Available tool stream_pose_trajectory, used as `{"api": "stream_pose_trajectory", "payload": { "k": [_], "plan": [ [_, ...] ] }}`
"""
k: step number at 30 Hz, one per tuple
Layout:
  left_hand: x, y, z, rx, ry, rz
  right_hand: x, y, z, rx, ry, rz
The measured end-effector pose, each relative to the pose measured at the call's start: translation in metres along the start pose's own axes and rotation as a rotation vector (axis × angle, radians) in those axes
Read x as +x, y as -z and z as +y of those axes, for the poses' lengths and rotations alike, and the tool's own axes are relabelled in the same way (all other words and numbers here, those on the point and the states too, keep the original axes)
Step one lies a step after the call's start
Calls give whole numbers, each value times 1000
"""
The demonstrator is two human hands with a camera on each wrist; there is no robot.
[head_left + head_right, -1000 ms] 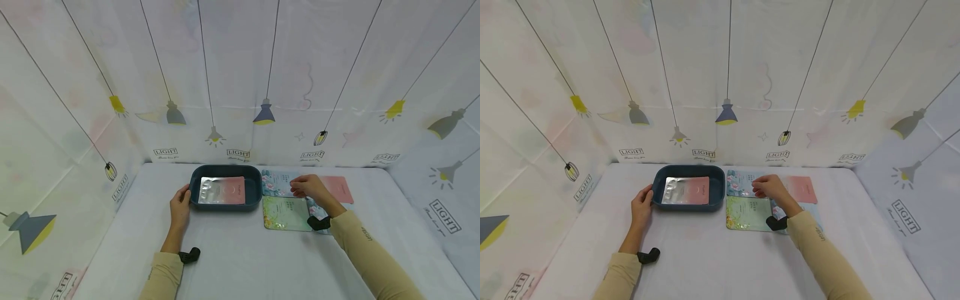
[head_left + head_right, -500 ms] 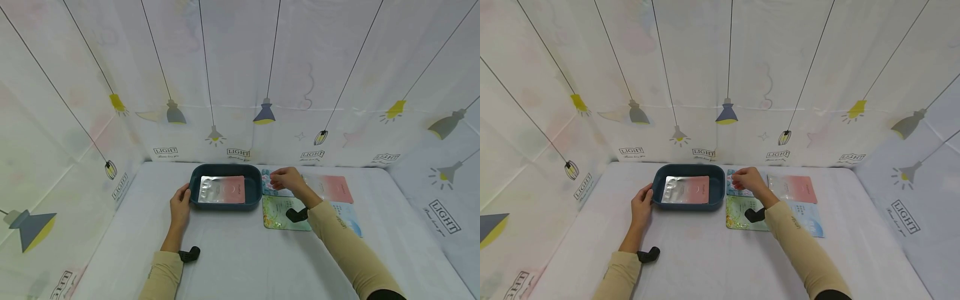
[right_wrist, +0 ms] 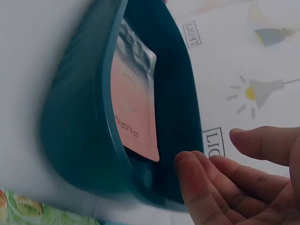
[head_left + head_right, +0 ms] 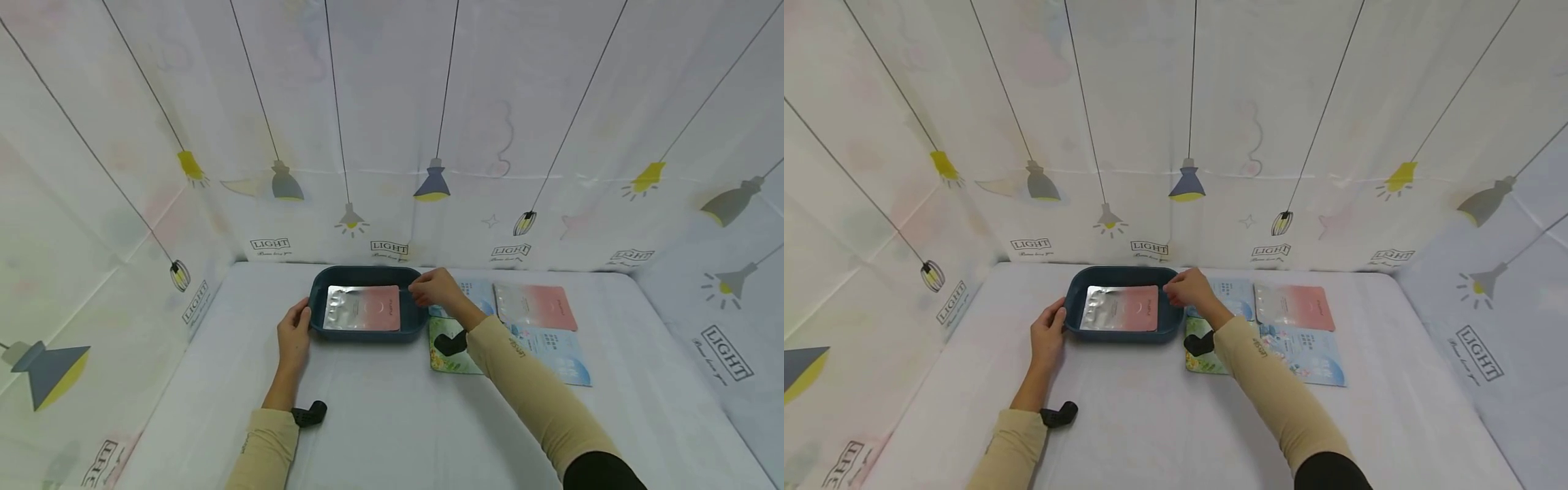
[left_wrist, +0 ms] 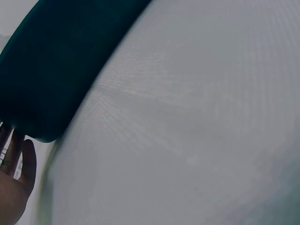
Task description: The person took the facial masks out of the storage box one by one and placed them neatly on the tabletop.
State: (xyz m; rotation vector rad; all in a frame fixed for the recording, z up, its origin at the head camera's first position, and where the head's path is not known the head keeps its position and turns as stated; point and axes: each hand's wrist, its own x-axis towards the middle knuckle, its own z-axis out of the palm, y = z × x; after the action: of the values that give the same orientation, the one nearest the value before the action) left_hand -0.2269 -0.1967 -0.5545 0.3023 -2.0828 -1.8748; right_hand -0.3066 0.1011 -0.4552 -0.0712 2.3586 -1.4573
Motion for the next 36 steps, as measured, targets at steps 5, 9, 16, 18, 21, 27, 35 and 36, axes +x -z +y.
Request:
{"api": "stream_pose_trajectory", "payload": {
  "k": [5,9,16,18,21,27,35,36],
  "plan": [
    [0,0,-1,5,-7,0,7,-18,-1,-60,-5,-30],
    [1,0,-2,-8,-3,-16,9,-33,-1,-101,-34,-24],
    [0,-3,-2,-11,-7,-12,17,-48,2,-289,-86,9],
    [0,-3,-3,-5,-9,-9,17,-52,1,-354,-103,11],
    [1,-3,-4,-1,-10,-7,19,-58,1,-449,-112,5],
    [2,-1,-6,-8,-3,-11,21,-68,0,-551,-116,33],
    [2,1,-4,0,-1,-6,25,-76,-2,-515,-151,82],
    [2,1,-4,2,-2,-10,26,-76,-2,-511,-163,84]
  ]
}}
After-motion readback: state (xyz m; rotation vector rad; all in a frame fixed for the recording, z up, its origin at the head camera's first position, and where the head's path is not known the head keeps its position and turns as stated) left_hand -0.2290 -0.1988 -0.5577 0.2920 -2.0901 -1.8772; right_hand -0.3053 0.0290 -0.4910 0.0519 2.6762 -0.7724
